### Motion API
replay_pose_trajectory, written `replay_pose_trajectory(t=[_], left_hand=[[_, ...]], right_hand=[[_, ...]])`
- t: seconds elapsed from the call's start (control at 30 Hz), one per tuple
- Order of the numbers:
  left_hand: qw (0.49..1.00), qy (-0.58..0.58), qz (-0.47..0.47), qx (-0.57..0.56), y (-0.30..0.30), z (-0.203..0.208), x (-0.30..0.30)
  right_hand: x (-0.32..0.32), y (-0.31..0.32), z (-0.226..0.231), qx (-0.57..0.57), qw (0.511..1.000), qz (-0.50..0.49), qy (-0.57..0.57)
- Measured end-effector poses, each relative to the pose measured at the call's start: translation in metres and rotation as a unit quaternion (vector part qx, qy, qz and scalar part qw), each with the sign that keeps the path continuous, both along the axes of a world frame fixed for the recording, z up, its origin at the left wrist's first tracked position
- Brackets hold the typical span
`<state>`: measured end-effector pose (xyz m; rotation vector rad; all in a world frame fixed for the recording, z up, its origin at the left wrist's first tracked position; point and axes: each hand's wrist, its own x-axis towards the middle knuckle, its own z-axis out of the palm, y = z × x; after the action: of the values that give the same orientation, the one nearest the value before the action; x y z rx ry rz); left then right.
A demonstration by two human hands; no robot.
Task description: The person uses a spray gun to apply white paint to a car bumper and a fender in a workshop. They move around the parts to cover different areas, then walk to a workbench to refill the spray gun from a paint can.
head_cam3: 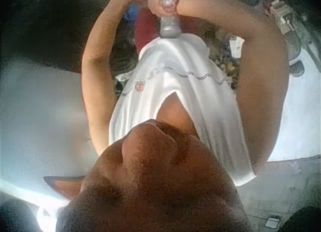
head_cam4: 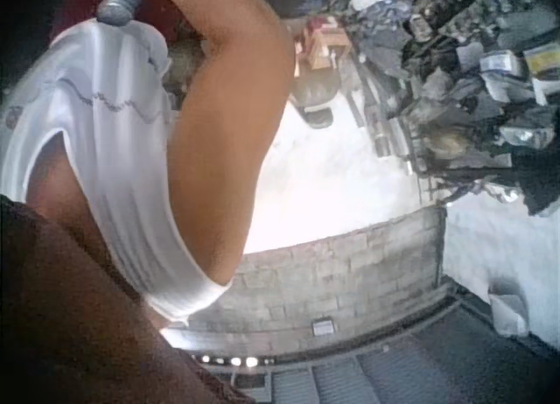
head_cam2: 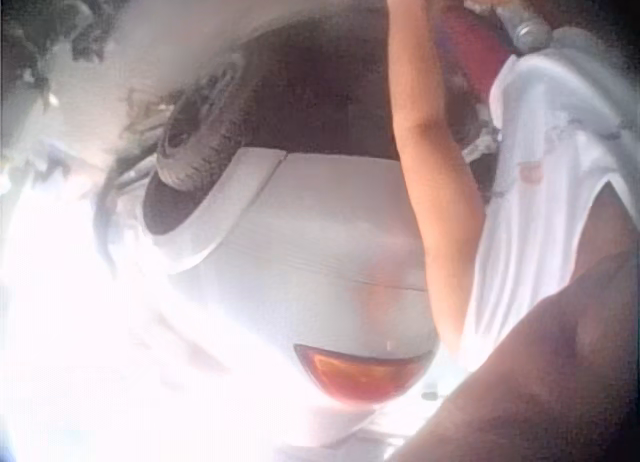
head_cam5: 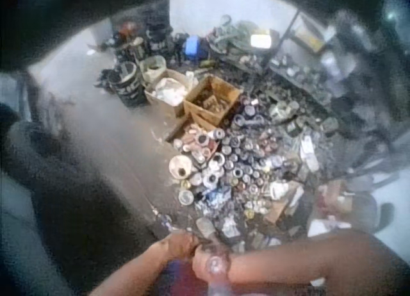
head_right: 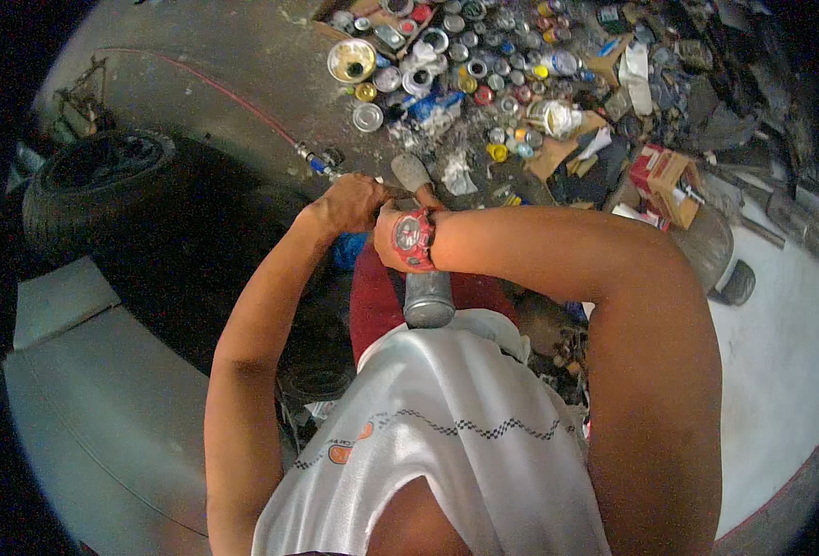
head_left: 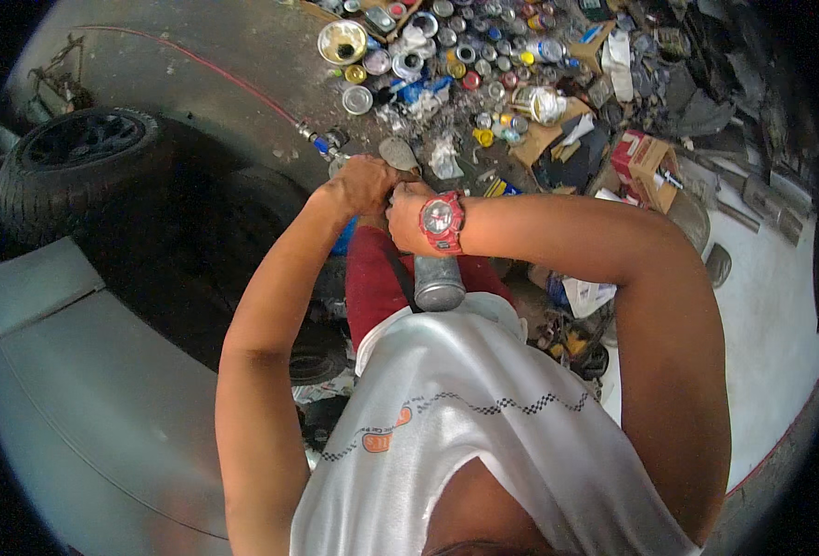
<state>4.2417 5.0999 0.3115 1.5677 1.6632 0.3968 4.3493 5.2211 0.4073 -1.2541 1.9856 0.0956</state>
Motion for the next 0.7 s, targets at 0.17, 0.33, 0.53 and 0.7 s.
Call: replay_pose_trajectory(t=[0.17, 0.33, 0.53, 0.7], left_hand=[[0.994, -0.072, 0.074, 0.034, -0.062, -0.088, 0.013], [0.957, -0.124, 0.257, -0.044, -0.108, -0.119, 0.025], [0.918, -0.091, 0.377, -0.086, -0.099, -0.126, 0.006], [0.901, -0.046, 0.424, -0.081, -0.082, -0.140, -0.001]], right_hand=[[-0.033, 0.017, -0.016, -0.260, 0.939, -0.222, 0.034], [-0.102, 0.064, 0.007, -0.247, 0.862, -0.423, 0.133], [-0.111, 0.113, 0.001, -0.334, 0.580, -0.733, 0.118], [-0.068, 0.133, -0.097, -0.318, 0.416, -0.852, 0.033]])
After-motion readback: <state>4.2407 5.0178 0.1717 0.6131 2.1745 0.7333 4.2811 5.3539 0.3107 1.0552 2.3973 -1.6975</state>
